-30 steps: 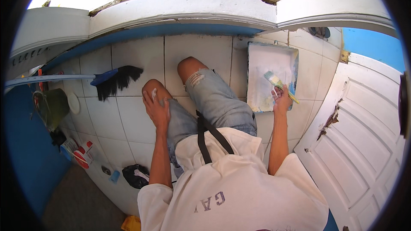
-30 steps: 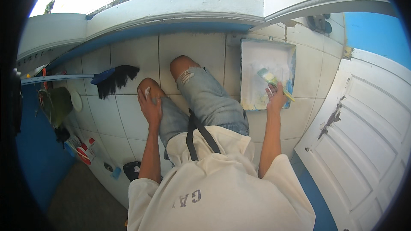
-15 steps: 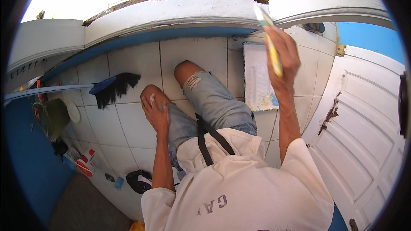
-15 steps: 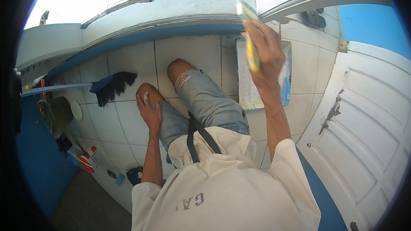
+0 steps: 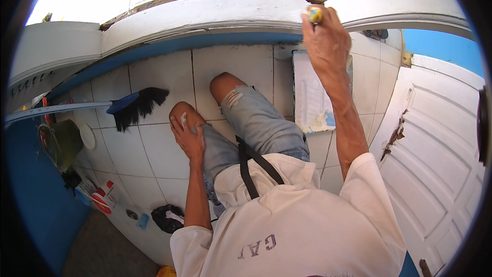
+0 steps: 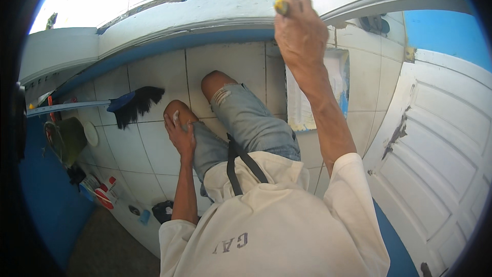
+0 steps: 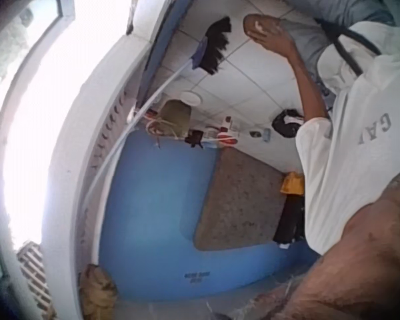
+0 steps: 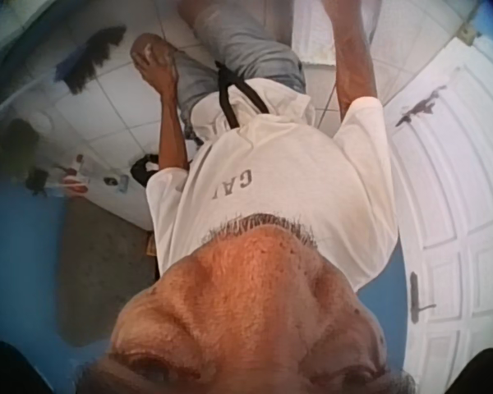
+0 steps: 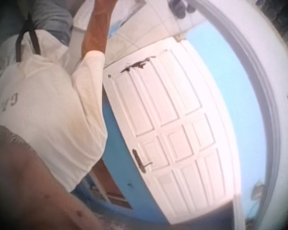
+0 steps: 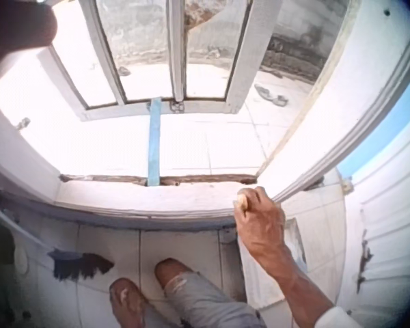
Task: The person kneels on a tiled floor and uses a paintbrush to apply white paint to a door frame. They repeatedly dip the brush into a paint tray and paint the frame's edges and corners.
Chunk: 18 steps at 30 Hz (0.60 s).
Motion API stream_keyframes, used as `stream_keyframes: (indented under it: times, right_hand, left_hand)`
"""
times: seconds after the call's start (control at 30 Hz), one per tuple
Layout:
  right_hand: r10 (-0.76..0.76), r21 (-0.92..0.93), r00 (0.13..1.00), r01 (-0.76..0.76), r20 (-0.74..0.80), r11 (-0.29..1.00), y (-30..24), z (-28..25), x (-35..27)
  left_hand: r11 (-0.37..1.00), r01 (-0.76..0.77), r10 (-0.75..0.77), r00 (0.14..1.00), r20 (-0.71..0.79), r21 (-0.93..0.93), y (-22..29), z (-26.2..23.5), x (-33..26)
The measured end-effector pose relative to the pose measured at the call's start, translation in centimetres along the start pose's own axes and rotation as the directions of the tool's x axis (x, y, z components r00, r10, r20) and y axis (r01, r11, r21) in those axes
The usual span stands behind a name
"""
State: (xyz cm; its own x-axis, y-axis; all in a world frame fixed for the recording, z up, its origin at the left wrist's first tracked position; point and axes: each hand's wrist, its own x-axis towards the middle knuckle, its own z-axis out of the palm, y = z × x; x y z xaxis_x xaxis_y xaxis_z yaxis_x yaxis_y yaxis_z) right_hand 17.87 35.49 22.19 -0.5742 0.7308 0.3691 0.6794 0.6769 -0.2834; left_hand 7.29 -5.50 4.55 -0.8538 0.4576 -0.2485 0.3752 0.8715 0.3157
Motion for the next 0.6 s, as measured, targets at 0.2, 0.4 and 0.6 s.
stream_keyframes:
  times: [0.2, 0.4, 0.6]
  right_hand:
    - [0.04, 0.188, 0.999, -0.038, -0.007, 0.981, -0.3, -2.2, 2.6]
    - [-0.003, -0.22, 0.993, 0.029, 0.119, 0.975, -0.2, -1.0, 4.3]
    - [0.018, 0.099, 0.988, -0.033, 0.155, 0.995, -0.9, -1.7, 5.3]
  left_hand:
    - [1.0, 0.0, 0.0, 1.0, -0.001, 0.007, -0.3, 0.0, -0.3]
    - [0.999, 0.043, -0.044, 0.999, 0.026, 0.024, 0.0, -0.2, 0.0]
    - [0.998, 0.058, -0.058, 0.998, 0.016, 0.018, 0.0, -0.2, -0.3]
